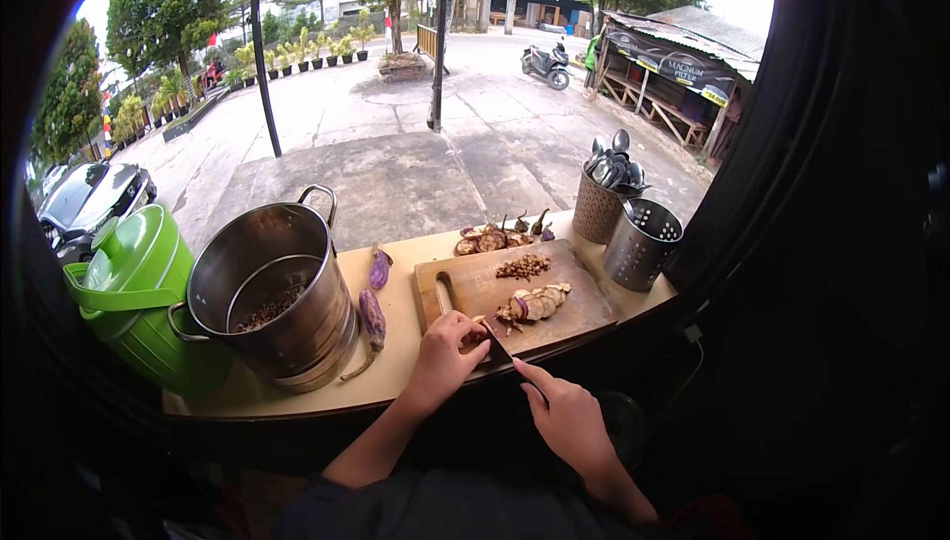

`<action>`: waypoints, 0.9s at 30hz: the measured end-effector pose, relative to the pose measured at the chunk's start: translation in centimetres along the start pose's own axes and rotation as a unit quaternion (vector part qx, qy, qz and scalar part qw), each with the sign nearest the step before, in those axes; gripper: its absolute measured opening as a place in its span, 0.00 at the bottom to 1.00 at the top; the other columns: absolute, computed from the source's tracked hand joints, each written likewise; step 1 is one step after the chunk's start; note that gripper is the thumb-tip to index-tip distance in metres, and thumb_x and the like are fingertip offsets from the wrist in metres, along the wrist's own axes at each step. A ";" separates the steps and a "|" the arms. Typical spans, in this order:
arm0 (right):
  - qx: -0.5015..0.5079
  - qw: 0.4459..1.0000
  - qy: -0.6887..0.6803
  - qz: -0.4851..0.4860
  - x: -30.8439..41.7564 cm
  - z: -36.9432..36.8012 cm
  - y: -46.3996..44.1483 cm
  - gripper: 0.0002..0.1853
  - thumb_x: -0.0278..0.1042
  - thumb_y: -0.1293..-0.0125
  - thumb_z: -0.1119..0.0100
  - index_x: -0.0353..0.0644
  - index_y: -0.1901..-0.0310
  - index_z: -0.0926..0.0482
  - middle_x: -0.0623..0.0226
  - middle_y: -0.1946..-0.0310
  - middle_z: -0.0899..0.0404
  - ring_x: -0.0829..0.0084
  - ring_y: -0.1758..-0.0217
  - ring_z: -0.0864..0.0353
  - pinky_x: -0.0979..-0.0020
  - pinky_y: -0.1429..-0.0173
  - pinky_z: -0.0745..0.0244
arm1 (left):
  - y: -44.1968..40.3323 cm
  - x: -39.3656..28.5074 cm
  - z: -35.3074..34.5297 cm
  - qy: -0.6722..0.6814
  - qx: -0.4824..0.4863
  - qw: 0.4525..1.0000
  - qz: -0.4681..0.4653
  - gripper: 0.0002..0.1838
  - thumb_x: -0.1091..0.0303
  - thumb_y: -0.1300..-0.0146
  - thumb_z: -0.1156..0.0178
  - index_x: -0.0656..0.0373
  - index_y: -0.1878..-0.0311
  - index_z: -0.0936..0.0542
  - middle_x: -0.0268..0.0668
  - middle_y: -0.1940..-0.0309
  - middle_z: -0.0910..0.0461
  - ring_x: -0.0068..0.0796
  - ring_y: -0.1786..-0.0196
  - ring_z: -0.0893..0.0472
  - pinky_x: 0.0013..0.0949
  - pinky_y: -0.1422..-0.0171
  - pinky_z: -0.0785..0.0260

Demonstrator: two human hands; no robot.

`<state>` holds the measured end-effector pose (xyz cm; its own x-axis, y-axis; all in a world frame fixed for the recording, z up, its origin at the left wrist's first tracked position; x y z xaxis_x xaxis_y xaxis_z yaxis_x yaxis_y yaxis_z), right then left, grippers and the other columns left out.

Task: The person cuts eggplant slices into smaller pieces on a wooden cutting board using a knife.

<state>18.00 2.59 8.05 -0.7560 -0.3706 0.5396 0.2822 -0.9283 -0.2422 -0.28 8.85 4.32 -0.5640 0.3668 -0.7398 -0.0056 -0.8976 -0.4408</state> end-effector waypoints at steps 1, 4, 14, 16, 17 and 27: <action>0.002 1.000 -0.003 -0.004 0.0 -0.1 -0.2 0.18 0.37 0.26 0.38 0.57 0.37 0.18 0.52 0.69 0.16 0.48 0.65 0.15 0.54 0.61 0.21 | 0.0 -0.1 0.1 -0.006 -0.002 1.000 -0.005 0.08 0.72 0.39 0.28 0.63 0.58 0.13 0.40 0.60 0.18 0.37 0.55 0.16 0.35 0.51 0.21; 0.007 1.000 -0.016 -0.010 -0.3 0.1 0.0 0.18 0.37 0.27 0.37 0.57 0.37 0.18 0.51 0.67 0.15 0.47 0.64 0.15 0.54 0.60 0.21 | 0.1 -0.3 0.2 -0.007 -0.007 1.000 -0.009 0.08 0.71 0.39 0.28 0.63 0.58 0.14 0.40 0.60 0.18 0.36 0.55 0.16 0.35 0.51 0.21; -0.034 0.999 -0.031 0.024 -1.2 1.1 -0.2 0.17 0.38 0.27 0.37 0.58 0.37 0.17 0.54 0.70 0.16 0.50 0.66 0.14 0.53 0.62 0.20 | 0.0 -1.2 0.6 -0.022 0.002 0.998 -0.053 0.09 0.70 0.39 0.26 0.61 0.58 0.14 0.39 0.60 0.18 0.35 0.57 0.17 0.34 0.52 0.21; -0.042 0.998 -0.042 0.030 -0.7 1.6 0.1 0.17 0.38 0.27 0.37 0.58 0.37 0.17 0.54 0.70 0.16 0.50 0.66 0.14 0.53 0.62 0.20 | 0.0 -0.7 0.5 -0.013 -0.005 0.999 -0.049 0.09 0.69 0.39 0.26 0.61 0.58 0.14 0.39 0.60 0.18 0.35 0.57 0.17 0.34 0.52 0.22; -0.033 0.998 -0.045 0.016 -0.7 1.7 0.4 0.18 0.37 0.27 0.37 0.57 0.37 0.17 0.52 0.67 0.15 0.49 0.65 0.14 0.55 0.61 0.21 | 0.0 -0.5 0.5 -0.002 -0.011 0.999 -0.044 0.09 0.69 0.40 0.26 0.61 0.59 0.14 0.39 0.60 0.18 0.35 0.57 0.17 0.34 0.52 0.22; -0.001 1.000 -0.027 -0.014 -0.6 1.6 1.6 0.18 0.37 0.27 0.36 0.57 0.37 0.17 0.52 0.65 0.14 0.51 0.64 0.14 0.58 0.60 0.21 | 0.0 -0.6 0.6 0.001 -0.011 1.000 -0.017 0.07 0.72 0.39 0.28 0.61 0.60 0.13 0.38 0.61 0.18 0.34 0.56 0.17 0.34 0.51 0.22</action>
Point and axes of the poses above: each hand's wrist, its own y-axis away from the middle knuckle, its own z-axis out of the back of the hand, x = y × z, the point moved 10 cm from there along -y, towards the middle knuckle
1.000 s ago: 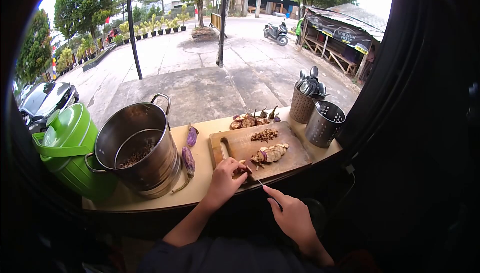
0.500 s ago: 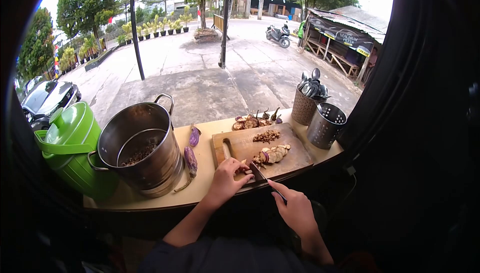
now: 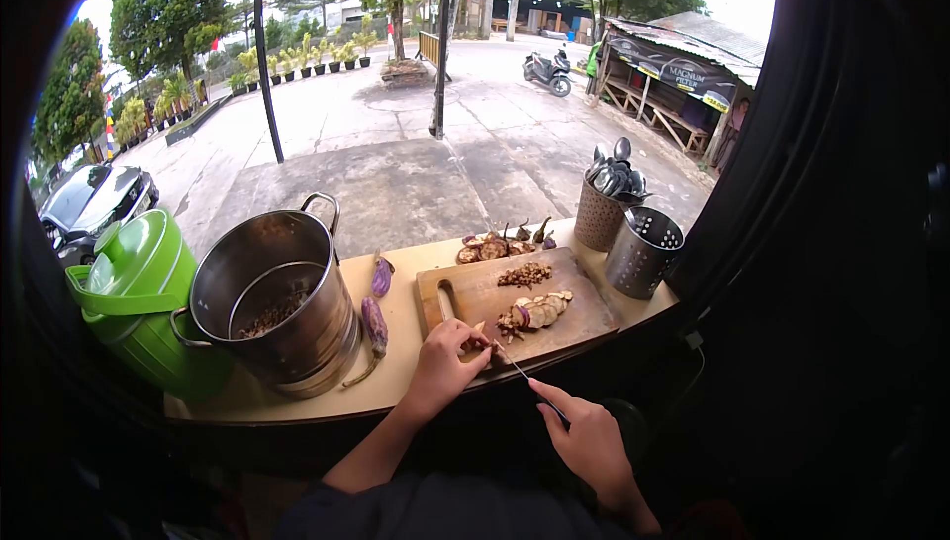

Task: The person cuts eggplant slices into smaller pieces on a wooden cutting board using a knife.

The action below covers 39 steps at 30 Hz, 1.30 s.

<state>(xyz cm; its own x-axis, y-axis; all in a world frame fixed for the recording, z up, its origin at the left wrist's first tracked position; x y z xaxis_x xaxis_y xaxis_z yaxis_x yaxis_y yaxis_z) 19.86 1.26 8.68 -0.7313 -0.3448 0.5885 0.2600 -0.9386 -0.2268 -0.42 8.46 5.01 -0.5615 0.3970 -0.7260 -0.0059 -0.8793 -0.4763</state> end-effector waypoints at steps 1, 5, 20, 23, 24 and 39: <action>0.000 1.000 0.000 -0.001 0.1 0.1 0.0 0.18 0.37 0.27 0.36 0.57 0.37 0.17 0.52 0.65 0.14 0.51 0.64 0.14 0.58 0.60 0.21 | 0.0 0.0 0.0 0.007 0.000 1.000 0.006 0.07 0.72 0.40 0.28 0.60 0.60 0.13 0.38 0.61 0.19 0.34 0.56 0.17 0.34 0.51 0.22; 0.014 1.000 0.003 -0.009 0.1 0.0 0.1 0.19 0.37 0.27 0.37 0.58 0.36 0.17 0.52 0.64 0.14 0.51 0.63 0.14 0.57 0.60 0.21 | 0.1 0.2 0.0 0.010 -0.006 1.000 0.006 0.07 0.72 0.40 0.28 0.60 0.59 0.13 0.37 0.61 0.19 0.33 0.56 0.17 0.33 0.51 0.22; 0.006 1.000 0.001 0.021 0.4 -1.3 -1.1 0.18 0.36 0.25 0.39 0.56 0.36 0.19 0.53 0.70 0.16 0.49 0.67 0.15 0.54 0.63 0.21 | 0.1 0.6 -0.2 0.002 -0.003 1.000 -0.007 0.08 0.74 0.40 0.28 0.63 0.59 0.14 0.38 0.61 0.19 0.33 0.57 0.17 0.33 0.52 0.21; 0.002 1.000 0.008 0.029 0.6 -1.7 -1.7 0.18 0.37 0.25 0.40 0.56 0.36 0.19 0.54 0.72 0.17 0.50 0.69 0.15 0.53 0.65 0.20 | 0.0 0.5 -0.2 -0.001 0.004 1.000 -0.002 0.08 0.74 0.40 0.28 0.63 0.59 0.14 0.39 0.61 0.20 0.34 0.57 0.17 0.33 0.52 0.21; 0.004 1.000 0.011 0.024 0.6 -1.8 -1.8 0.17 0.37 0.25 0.40 0.56 0.36 0.19 0.54 0.72 0.17 0.50 0.68 0.15 0.52 0.65 0.20 | 0.0 0.4 -0.3 -0.002 0.004 1.000 -0.002 0.08 0.74 0.40 0.28 0.63 0.59 0.14 0.39 0.61 0.20 0.34 0.57 0.17 0.33 0.52 0.21; 0.000 1.000 -0.013 -0.004 0.2 0.1 -0.7 0.18 0.37 0.27 0.37 0.57 0.37 0.17 0.51 0.66 0.15 0.49 0.64 0.14 0.55 0.61 0.21 | 0.2 -0.1 0.0 0.001 -0.007 1.000 -0.023 0.09 0.72 0.41 0.27 0.60 0.58 0.14 0.38 0.61 0.18 0.34 0.56 0.17 0.36 0.50 0.22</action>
Point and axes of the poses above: each hand's wrist, its own y-axis away from the middle knuckle, its own z-axis out of the back of the hand, x = y × z, the point moved 10 cm from there along -y, towards the middle knuckle
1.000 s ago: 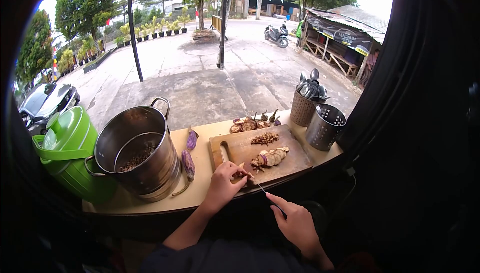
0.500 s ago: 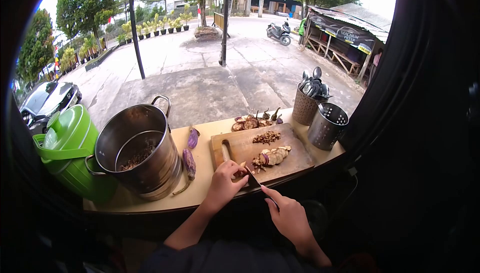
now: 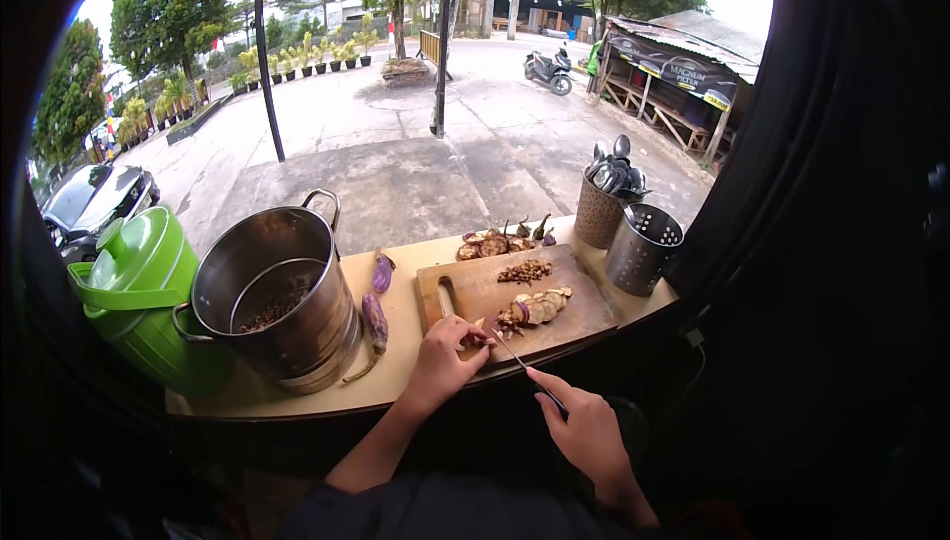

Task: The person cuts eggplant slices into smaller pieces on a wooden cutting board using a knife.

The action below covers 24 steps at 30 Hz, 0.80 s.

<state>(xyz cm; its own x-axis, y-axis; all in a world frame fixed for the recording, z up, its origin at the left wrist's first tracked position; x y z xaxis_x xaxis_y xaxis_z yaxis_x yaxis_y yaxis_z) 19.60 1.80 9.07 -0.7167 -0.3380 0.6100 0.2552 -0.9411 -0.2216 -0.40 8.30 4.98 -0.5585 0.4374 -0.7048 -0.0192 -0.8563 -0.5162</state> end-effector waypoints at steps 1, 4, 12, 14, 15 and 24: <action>-0.001 1.000 0.001 -0.002 0.1 0.2 0.2 0.18 0.37 0.27 0.37 0.57 0.37 0.17 0.51 0.66 0.15 0.49 0.64 0.14 0.55 0.61 0.21 | 0.0 0.1 0.0 -0.013 -0.004 1.000 -0.006 0.08 0.72 0.41 0.27 0.60 0.58 0.14 0.38 0.61 0.18 0.34 0.56 0.17 0.35 0.50 0.22; 0.008 1.000 -0.003 -0.003 0.0 -0.1 0.8 0.18 0.37 0.27 0.36 0.58 0.37 0.17 0.50 0.67 0.15 0.49 0.65 0.15 0.56 0.62 0.22 | 0.0 0.3 0.0 -0.009 -0.005 1.000 0.003 0.08 0.72 0.41 0.27 0.61 0.59 0.14 0.39 0.61 0.18 0.38 0.55 0.17 0.38 0.49 0.23; 0.000 1.000 0.009 0.026 0.2 -1.3 0.1 0.18 0.38 0.25 0.40 0.58 0.36 0.19 0.54 0.71 0.16 0.50 0.67 0.14 0.52 0.63 0.20 | 0.0 0.6 0.0 0.012 -0.004 1.000 0.019 0.08 0.72 0.42 0.28 0.62 0.60 0.14 0.41 0.62 0.19 0.41 0.55 0.17 0.39 0.48 0.23; 0.005 1.000 -0.004 0.014 0.3 -1.7 -0.9 0.18 0.37 0.25 0.39 0.57 0.36 0.19 0.52 0.71 0.17 0.48 0.68 0.15 0.53 0.63 0.22 | 0.1 0.4 0.0 0.004 -0.010 1.000 0.007 0.08 0.72 0.42 0.28 0.62 0.60 0.15 0.40 0.62 0.19 0.40 0.55 0.18 0.38 0.49 0.23; 0.008 1.000 -0.016 0.003 0.1 -1.8 -1.1 0.18 0.37 0.26 0.38 0.57 0.37 0.18 0.50 0.71 0.17 0.46 0.68 0.16 0.54 0.64 0.24 | 0.1 0.3 0.0 0.004 -0.009 1.000 0.008 0.08 0.72 0.42 0.28 0.62 0.60 0.15 0.40 0.62 0.19 0.40 0.55 0.18 0.38 0.49 0.23; 0.012 0.999 0.027 0.018 -0.1 -0.5 -0.6 0.17 0.39 0.26 0.39 0.57 0.38 0.18 0.52 0.70 0.15 0.49 0.65 0.14 0.51 0.62 0.20 | 0.0 0.2 -0.1 -0.007 0.007 1.000 0.008 0.08 0.72 0.40 0.28 0.62 0.59 0.15 0.40 0.61 0.18 0.35 0.57 0.16 0.35 0.51 0.22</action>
Point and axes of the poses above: each hand's wrist, its own y-axis away from the middle knuckle, its own z-axis out of the back of the hand, x = y × z, the point moved 10 cm from there along -y, towards the middle knuckle
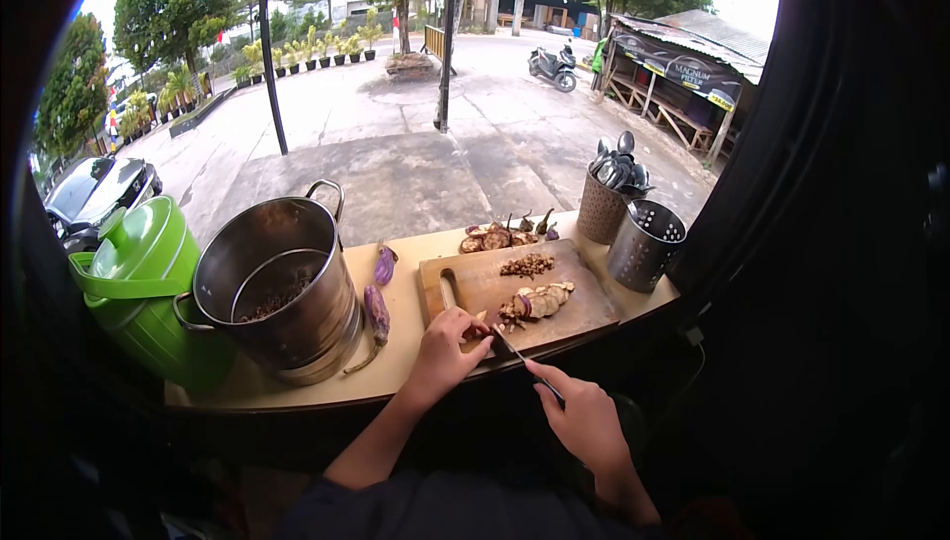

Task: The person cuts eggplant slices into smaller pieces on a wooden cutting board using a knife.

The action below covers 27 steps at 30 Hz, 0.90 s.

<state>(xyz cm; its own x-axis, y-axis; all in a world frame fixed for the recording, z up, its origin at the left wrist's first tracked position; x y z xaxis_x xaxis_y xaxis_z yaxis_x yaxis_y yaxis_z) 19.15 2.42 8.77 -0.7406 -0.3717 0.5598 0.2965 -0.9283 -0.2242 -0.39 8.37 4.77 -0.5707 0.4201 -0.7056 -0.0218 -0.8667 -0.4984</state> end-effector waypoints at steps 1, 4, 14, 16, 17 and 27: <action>-0.016 1.000 0.002 0.001 -0.1 -0.1 -0.3 0.17 0.38 0.26 0.38 0.57 0.38 0.17 0.53 0.70 0.15 0.49 0.65 0.14 0.52 0.61 0.20 | 0.0 -0.2 0.1 -0.001 -0.003 1.000 -0.004 0.09 0.72 0.40 0.28 0.62 0.58 0.15 0.40 0.61 0.18 0.35 0.57 0.16 0.35 0.51 0.22; -0.033 0.999 -0.014 0.019 0.0 -0.3 -0.2 0.17 0.38 0.26 0.38 0.57 0.38 0.17 0.53 0.71 0.16 0.49 0.66 0.14 0.52 0.62 0.20 | -0.1 -0.3 0.4 0.000 -0.012 1.000 -0.010 0.09 0.72 0.40 0.28 0.62 0.58 0.15 0.40 0.61 0.18 0.37 0.56 0.16 0.36 0.50 0.22; 0.004 0.999 -0.038 -0.013 0.4 0.0 1.3 0.18 0.36 0.26 0.38 0.55 0.36 0.18 0.49 0.70 0.17 0.47 0.68 0.16 0.54 0.64 0.25 | 0.0 0.1 0.2 0.007 -0.005 1.000 0.008 0.08 0.73 0.41 0.29 0.62 0.60 0.16 0.41 0.61 0.17 0.41 0.52 0.16 0.39 0.45 0.24; -0.001 0.999 -0.043 -0.005 0.4 -0.1 1.1 0.18 0.36 0.26 0.38 0.55 0.36 0.19 0.49 0.71 0.18 0.47 0.68 0.16 0.54 0.65 0.25 | 0.0 0.1 0.2 0.009 -0.007 1.000 0.007 0.08 0.73 0.41 0.29 0.63 0.60 0.16 0.41 0.61 0.17 0.41 0.52 0.17 0.39 0.45 0.24; -0.001 0.999 -0.044 -0.006 0.4 -0.3 0.8 0.18 0.36 0.26 0.38 0.55 0.36 0.19 0.49 0.71 0.18 0.47 0.68 0.16 0.54 0.65 0.25 | 0.0 0.0 0.2 0.012 -0.009 1.000 0.003 0.08 0.73 0.41 0.29 0.63 0.60 0.16 0.41 0.61 0.17 0.41 0.53 0.17 0.39 0.45 0.24; 0.009 1.000 -0.022 -0.008 -0.1 -0.5 0.3 0.17 0.37 0.25 0.39 0.54 0.37 0.19 0.48 0.71 0.17 0.46 0.66 0.16 0.52 0.63 0.23 | 0.0 0.4 0.0 0.005 -0.005 1.000 0.003 0.08 0.72 0.40 0.29 0.63 0.60 0.16 0.41 0.61 0.18 0.39 0.54 0.17 0.36 0.50 0.22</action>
<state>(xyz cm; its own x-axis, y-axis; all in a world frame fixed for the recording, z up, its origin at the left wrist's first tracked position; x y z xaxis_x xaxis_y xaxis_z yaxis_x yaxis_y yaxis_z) 19.02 2.15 8.25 -0.7181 -0.3555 0.5982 0.2953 -0.9341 -0.2006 -0.60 8.51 4.49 -0.5627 0.4167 -0.7139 -0.0103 -0.8671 -0.4980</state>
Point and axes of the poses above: each hand's wrist, its own y-axis away from the middle knuckle, its own z-axis out of the back of the hand, x = y × z, the point moved 10 cm from there along -y, towards the middle knuckle
